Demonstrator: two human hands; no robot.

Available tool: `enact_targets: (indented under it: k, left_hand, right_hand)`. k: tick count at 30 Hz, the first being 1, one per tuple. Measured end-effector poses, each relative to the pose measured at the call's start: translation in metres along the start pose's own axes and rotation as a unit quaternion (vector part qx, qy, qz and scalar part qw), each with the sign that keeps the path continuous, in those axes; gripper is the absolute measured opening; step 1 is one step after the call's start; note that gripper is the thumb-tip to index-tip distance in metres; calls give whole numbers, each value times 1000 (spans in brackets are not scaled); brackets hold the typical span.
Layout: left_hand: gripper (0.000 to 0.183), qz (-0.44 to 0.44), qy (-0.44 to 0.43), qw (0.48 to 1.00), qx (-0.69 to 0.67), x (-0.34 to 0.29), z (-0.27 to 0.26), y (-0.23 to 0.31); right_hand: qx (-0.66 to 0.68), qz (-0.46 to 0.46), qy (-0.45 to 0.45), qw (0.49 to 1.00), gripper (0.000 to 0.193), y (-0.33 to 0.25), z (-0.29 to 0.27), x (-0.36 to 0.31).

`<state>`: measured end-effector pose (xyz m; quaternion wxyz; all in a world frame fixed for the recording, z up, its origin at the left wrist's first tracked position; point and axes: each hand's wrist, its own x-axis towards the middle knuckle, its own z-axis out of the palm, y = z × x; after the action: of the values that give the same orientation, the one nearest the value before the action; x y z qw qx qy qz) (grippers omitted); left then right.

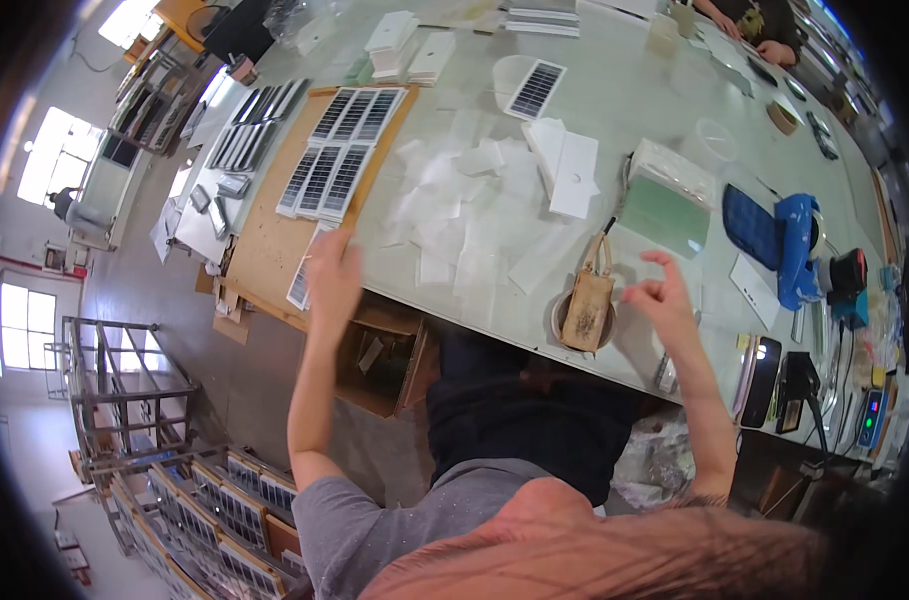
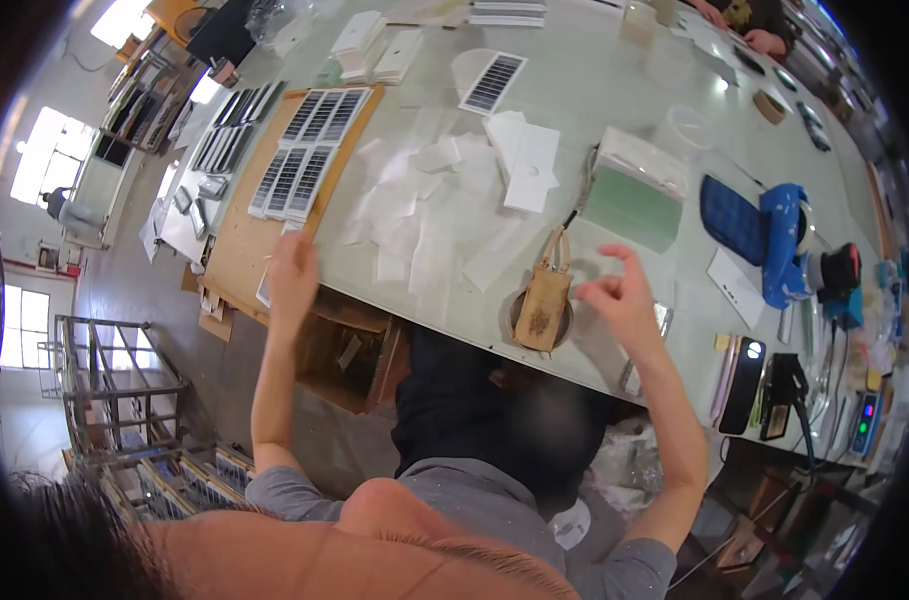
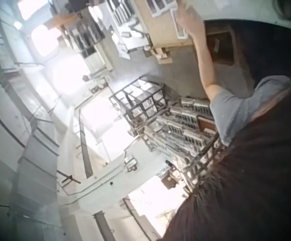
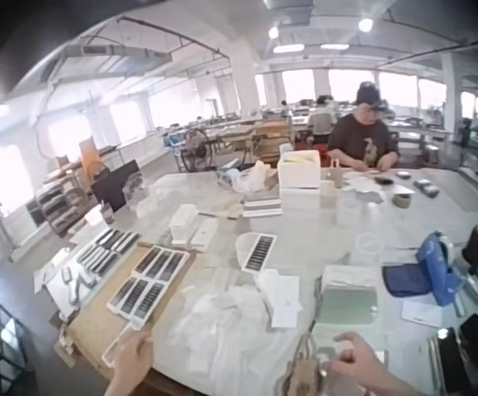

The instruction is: The person assembles small solar panels by layering film sheets, solar cell strips, and backing covers into a fixture by hand, then placing each assembled panel onto a board.

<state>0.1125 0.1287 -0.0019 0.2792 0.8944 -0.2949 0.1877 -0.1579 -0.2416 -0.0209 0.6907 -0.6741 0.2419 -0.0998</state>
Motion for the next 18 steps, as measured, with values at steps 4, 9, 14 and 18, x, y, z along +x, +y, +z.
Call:
enact_targets:
  k: [4, 9, 14, 18]
  left_hand:
    - [24, 22, -106, 993, -53, -3, 52, 74]
    - [33, 53, -73, 996, -15, -1, 90, 128]
    - [33, 116, -98, 978, -141, -3, 126, 158]
    - [24, 90, -141, 963, -212, 4, 140, 153]
  right_hand:
    - [-26, 27, -26, 999, 50, -1, 19, 0]
    - [-374, -182, 89, 905, 54, -1, 27, 0]
    - [-354, -199, 103, 908, 49, -6, 43, 2]
    - [-364, -219, 108, 899, 41, -15, 43, -6]
